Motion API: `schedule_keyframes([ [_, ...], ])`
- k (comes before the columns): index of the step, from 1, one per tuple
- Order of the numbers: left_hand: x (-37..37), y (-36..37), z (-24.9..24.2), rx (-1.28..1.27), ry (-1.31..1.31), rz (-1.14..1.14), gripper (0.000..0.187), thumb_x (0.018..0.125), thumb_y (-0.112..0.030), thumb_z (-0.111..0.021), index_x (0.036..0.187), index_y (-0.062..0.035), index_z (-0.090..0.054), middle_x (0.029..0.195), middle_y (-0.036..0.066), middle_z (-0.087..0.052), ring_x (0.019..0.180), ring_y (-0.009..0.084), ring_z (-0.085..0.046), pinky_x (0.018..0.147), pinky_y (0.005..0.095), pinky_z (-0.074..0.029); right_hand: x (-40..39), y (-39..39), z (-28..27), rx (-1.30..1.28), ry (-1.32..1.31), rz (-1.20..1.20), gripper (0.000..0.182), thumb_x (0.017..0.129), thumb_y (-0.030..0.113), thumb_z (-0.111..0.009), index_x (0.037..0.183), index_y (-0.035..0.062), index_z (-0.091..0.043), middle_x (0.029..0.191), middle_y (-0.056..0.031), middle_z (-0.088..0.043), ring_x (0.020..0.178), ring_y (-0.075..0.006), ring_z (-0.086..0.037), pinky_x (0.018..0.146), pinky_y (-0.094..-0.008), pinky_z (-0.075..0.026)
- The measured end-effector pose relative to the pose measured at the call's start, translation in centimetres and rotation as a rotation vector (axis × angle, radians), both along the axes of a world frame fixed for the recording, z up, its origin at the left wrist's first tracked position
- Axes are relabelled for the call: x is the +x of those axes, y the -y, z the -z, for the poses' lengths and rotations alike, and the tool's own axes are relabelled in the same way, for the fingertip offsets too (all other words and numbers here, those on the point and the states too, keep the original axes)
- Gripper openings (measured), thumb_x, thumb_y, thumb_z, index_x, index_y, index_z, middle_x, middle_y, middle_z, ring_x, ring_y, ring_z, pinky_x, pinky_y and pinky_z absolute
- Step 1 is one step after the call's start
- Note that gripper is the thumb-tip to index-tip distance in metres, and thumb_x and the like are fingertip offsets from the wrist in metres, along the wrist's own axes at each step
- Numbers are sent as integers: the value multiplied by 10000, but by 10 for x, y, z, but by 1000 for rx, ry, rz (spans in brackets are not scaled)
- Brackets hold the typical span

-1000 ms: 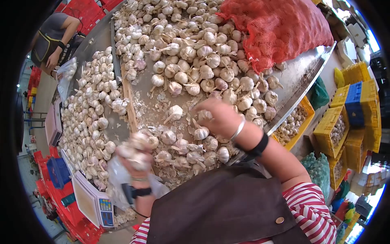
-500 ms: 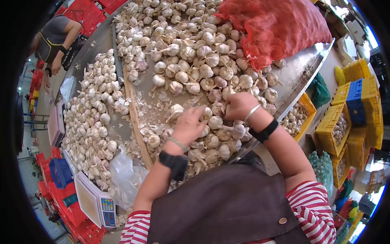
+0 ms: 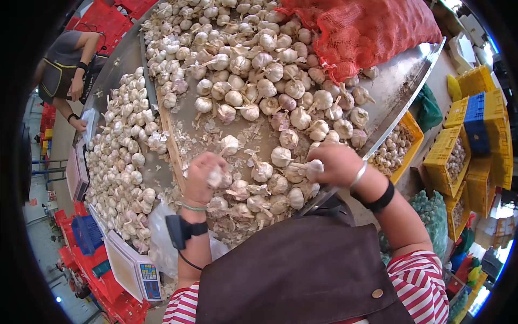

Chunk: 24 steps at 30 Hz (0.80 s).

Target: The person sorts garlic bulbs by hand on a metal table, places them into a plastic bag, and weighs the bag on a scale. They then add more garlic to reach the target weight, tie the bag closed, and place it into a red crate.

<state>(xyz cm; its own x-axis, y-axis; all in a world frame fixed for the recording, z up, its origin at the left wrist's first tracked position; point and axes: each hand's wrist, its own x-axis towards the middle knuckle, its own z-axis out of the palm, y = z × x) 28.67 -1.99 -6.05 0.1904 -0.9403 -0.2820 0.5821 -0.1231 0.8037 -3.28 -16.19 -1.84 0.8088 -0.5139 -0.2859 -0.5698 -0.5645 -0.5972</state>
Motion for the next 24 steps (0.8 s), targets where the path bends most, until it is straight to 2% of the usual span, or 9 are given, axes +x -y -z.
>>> schedule_keyframes([
  [2,-31,0,-17,248,679,467,168,891,-161,-615,958,-11,-649,902,80,-652,771,158,-647,665,271,-536,19,-21,-1,-139,-301,-12,237,744,150,-639,957,46,-654,941,-168,-605,890,-355,-615,759,-427,-516],
  [5,-76,-6,-9,171,590,532,242,907,-207,-628,1042,-7,-629,882,71,-654,778,150,-648,665,254,-527,29,-21,4,-168,-362,-17,197,777,181,-601,902,43,-664,947,-160,-610,856,-356,-630,745,-439,-517],
  [10,-104,-16,2,197,-364,594,669,922,-430,-588,1419,-55,-344,1119,186,-619,834,215,-672,709,274,-569,41,-6,-25,-44,-148,38,294,727,299,-693,907,66,-685,901,-161,-622,806,-345,-634,731,-433,-511],
  [12,-107,-19,-3,195,-311,577,811,893,-583,-523,1464,-73,-255,1235,218,-556,843,246,-680,641,302,-594,56,-14,-35,-4,-30,41,390,678,343,-761,949,75,-679,924,-152,-620,825,-342,-630,738,-422,-510],
  [14,-103,-34,3,85,-881,369,888,836,-730,-443,1427,-78,-320,1236,216,-542,808,253,-678,540,312,-588,75,-30,-35,153,264,-104,483,693,290,-805,1080,59,-634,989,-150,-610,896,-321,-621,790,-392,-505],
  [16,-95,-39,11,102,-775,200,923,789,-813,-380,1364,-90,-389,1189,205,-556,776,274,-674,442,304,-555,98,-49,-31,143,513,-164,576,691,282,-816,1168,64,-576,1070,-162,-592,1002,-344,-589,877,-402,-477],
  [18,-73,-39,19,-194,-1107,76,827,816,-783,-387,1280,-103,-461,1144,175,-576,834,291,-666,477,280,-554,109,-45,-29,172,602,-175,561,728,244,-787,1204,69,-546,1107,-167,-588,1060,-355,-567,916,-401,-457],
  [20,-30,-44,-2,-194,-612,-129,709,861,-707,-430,1247,-116,-495,1167,152,-578,960,289,-636,530,301,-563,114,-27,-9,-22,524,-51,463,765,157,-733,1187,75,-561,1132,-157,-596,1050,-351,-573,896,-406,-467],
  [24,102,-65,-29,-310,-443,-348,582,895,-531,-555,1289,-114,-459,1246,145,-531,1072,260,-579,822,463,-556,92,-2,33,-308,-47,-292,262,776,88,-600,1037,82,-624,935,-111,-611,966,-308,-581,817,-429,-468],
])
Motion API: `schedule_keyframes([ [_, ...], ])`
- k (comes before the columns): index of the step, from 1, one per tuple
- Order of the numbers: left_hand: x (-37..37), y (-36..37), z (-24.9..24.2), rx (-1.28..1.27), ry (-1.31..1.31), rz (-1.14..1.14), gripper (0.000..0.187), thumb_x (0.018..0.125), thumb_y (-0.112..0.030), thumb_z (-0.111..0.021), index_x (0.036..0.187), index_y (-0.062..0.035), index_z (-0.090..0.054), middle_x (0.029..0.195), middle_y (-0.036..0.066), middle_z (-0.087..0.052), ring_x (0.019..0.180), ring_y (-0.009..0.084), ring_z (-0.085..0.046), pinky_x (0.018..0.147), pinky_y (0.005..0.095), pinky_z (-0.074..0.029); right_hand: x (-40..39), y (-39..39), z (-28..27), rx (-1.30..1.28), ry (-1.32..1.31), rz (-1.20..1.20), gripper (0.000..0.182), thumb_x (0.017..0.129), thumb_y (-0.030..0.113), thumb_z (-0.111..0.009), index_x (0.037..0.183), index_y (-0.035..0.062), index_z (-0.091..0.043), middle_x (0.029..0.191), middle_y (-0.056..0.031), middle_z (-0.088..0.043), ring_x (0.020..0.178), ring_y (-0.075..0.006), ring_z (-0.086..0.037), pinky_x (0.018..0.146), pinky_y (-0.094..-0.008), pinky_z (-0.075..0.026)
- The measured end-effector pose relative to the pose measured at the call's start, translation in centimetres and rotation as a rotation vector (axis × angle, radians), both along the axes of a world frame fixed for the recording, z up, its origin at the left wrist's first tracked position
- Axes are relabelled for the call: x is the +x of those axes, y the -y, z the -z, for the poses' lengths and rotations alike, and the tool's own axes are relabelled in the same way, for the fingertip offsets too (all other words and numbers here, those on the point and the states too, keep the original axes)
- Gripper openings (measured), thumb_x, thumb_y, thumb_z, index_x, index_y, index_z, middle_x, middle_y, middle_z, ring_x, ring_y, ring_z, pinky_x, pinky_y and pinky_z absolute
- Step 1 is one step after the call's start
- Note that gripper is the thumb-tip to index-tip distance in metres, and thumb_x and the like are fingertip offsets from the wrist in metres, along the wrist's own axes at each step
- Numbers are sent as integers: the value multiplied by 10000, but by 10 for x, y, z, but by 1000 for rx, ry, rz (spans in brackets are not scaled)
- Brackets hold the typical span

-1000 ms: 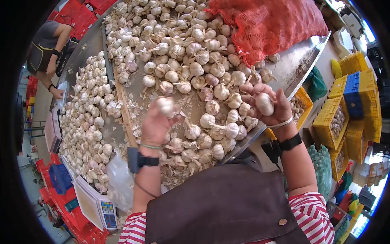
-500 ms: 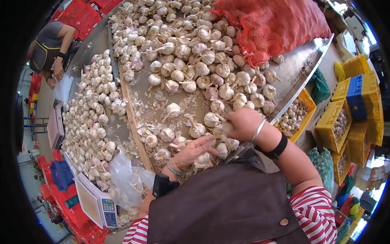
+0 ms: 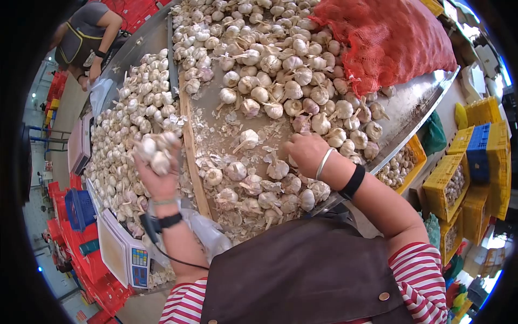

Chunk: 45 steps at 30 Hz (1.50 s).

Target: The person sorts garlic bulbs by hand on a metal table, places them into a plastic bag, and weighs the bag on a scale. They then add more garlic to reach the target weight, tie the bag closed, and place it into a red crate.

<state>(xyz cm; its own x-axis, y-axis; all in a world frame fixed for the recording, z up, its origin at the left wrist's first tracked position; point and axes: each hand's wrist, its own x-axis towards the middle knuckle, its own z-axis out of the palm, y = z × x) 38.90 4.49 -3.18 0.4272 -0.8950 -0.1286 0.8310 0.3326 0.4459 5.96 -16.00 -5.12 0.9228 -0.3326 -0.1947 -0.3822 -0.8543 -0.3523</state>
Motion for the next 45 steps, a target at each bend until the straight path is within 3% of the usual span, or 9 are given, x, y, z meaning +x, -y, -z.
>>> schedule_keyframes([
  [3,54,0,14,1005,1050,-442,547,859,-323,-686,1302,-81,-476,1213,113,-571,1123,241,-546,936,382,-473,1,-3,4,-178,-116,-51,237,750,122,-602,985,111,-635,909,-81,-620,982,-266,-569,825,-406,-446],
  [11,-107,84,51,619,2133,137,399,819,-212,-700,1182,-82,-599,1258,200,-543,1183,323,-511,972,380,-432,2,25,-15,311,123,170,339,627,192,-757,923,91,-630,898,-91,-631,841,-263,-625,744,-394,-500],
  [16,-117,116,60,660,2186,517,275,823,-166,-675,1085,-108,-615,1137,150,-564,1113,289,-541,939,369,-463,-9,23,-42,1580,595,322,589,681,205,-798,1165,25,-514,1082,-85,-595,974,-192,-595,813,-309,-518],
  [20,-82,85,27,516,626,323,216,860,-222,-654,1053,-129,-627,1136,91,-578,949,150,-633,704,240,-583,0,22,-39,1932,736,365,519,758,298,-772,1152,34,-561,1184,-99,-588,1048,-185,-591,774,-344,-532],
  [22,-65,60,20,564,1112,460,248,888,-255,-623,1100,-129,-608,1079,102,-609,939,198,-650,733,282,-574,16,30,-29,1078,-203,342,432,777,268,-742,1117,41,-599,1190,-137,-597,1016,-231,-622,764,-379,-533],
  [24,-74,40,24,560,1585,490,239,887,-221,-602,1109,-134,-602,1045,108,-623,922,231,-652,737,312,-563,25,0,-18,230,-46,-60,416,746,144,-700,1151,122,-608,1020,-168,-627,900,-308,-645,766,-396,-531],
  [32,-112,50,21,541,2455,725,265,809,-144,-593,1074,-150,-590,958,93,-629,907,293,-631,746,400,-514,53,-34,8,117,-240,-101,320,753,102,-660,1049,73,-541,890,-167,-646,877,-352,-650,725,-439,-518],
  [40,-76,34,18,679,1915,876,326,833,-181,-648,1132,-93,-553,1102,93,-649,930,286,-649,783,357,-512,39,-5,-6,924,369,345,513,723,97,-788,1185,54,-570,1027,-66,-647,963,-151,-613,834,-302,-504],
  [45,-103,-12,24,353,582,421,414,920,-106,-597,1310,-108,-459,1154,79,-616,1017,193,-621,797,309,-528,69,-32,-56,1174,570,305,523,732,58,-768,1209,44,-555,1078,-64,-622,1021,-131,-582,871,-294,-492],
])
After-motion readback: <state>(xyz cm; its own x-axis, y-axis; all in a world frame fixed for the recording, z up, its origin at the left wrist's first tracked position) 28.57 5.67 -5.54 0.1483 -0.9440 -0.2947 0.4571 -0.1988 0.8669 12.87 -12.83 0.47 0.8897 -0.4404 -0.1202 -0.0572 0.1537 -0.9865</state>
